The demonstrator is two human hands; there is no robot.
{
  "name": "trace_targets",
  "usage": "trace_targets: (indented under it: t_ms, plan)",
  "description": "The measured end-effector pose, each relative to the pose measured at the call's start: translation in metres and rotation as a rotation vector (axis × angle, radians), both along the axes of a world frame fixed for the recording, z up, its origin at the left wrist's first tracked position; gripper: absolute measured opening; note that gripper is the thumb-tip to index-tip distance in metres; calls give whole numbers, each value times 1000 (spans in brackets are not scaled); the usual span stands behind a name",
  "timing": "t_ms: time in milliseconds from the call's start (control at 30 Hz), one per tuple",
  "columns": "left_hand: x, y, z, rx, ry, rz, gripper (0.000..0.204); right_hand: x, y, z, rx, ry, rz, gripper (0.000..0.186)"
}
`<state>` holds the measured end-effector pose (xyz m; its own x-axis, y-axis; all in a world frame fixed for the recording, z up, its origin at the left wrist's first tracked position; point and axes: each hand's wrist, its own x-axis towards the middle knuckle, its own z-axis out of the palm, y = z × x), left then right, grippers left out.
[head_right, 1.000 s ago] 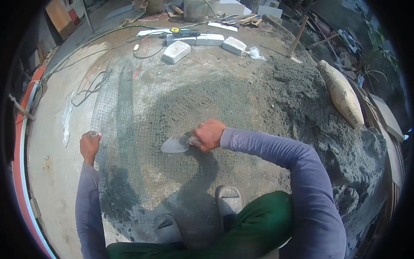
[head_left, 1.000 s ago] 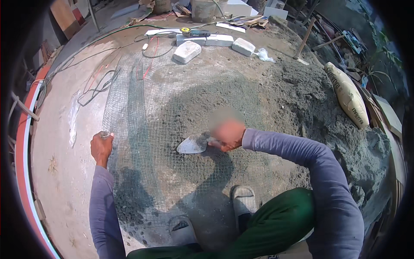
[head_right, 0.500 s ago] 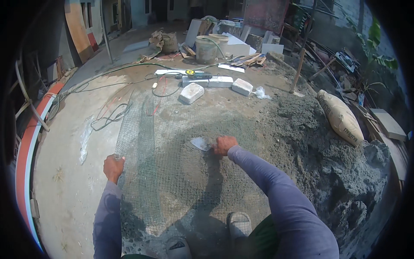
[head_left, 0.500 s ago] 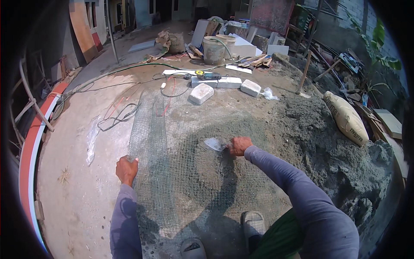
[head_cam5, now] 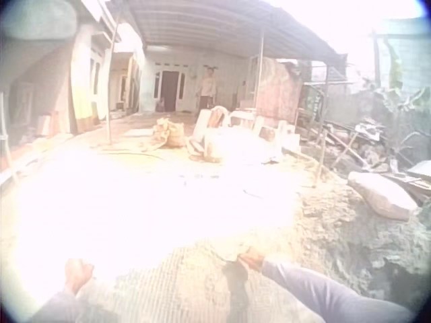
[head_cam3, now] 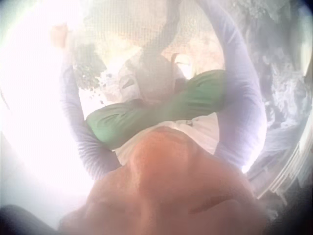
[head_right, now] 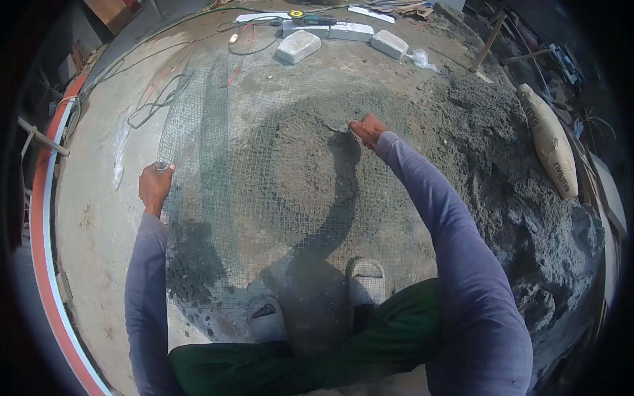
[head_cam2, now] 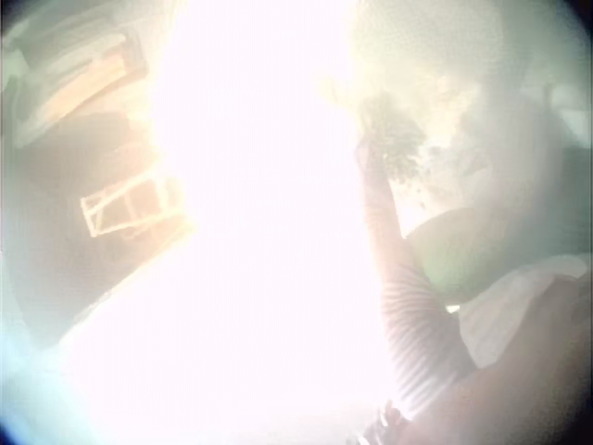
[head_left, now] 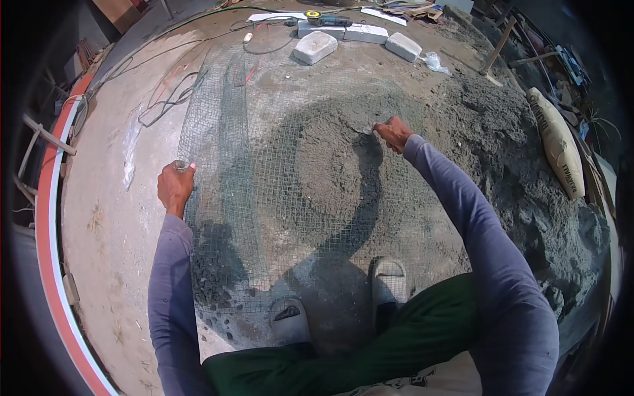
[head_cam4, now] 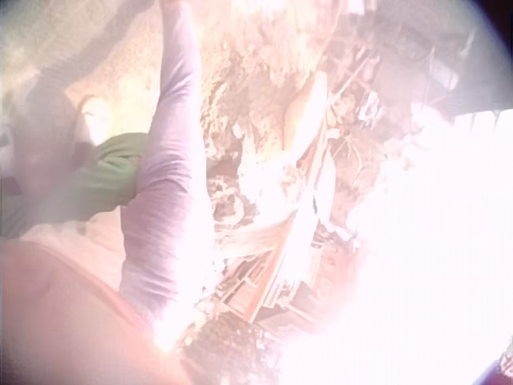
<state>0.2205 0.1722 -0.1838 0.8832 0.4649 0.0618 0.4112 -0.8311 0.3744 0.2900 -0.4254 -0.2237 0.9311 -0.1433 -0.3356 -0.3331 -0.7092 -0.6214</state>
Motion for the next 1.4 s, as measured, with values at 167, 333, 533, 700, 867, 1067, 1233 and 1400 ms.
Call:
trace_targets:
  t_ms: [167, 333, 533, 700, 867, 1067, 1233, 1400]
  plan:
    - [0, 28, -23, 87, 31, 13, 47, -33, 47, -14, -13, -26, 519, 69]
    - [-1, 24, -17, 122, 78, 7, 48, -6, 61, 12, -21, -58, 303, 70]
    - [4, 29, -24, 95, 58, -19, 47, -6, 64, -8, -14, -48, 575, 66]
    - [9, 50, -37, 29, 60, -53, 47, -109, 54, -37, -254, -297, 833, 67]
    - [12, 61, -43, 36, 40, -63, 49, -151, 16, -6, -528, -226, 813, 63]
    - [18, 45, -47, -5, 48, -80, 50, -120, -10, 3, -609, -127, 396, 51]
    - [10, 58, -43, 37, 40, -62, 48, -182, 43, -12, -472, -345, 894, 51]
    - [17, 56, -46, 14, 36, -90, 49, -97, -29, -20, -631, -275, 519, 52]
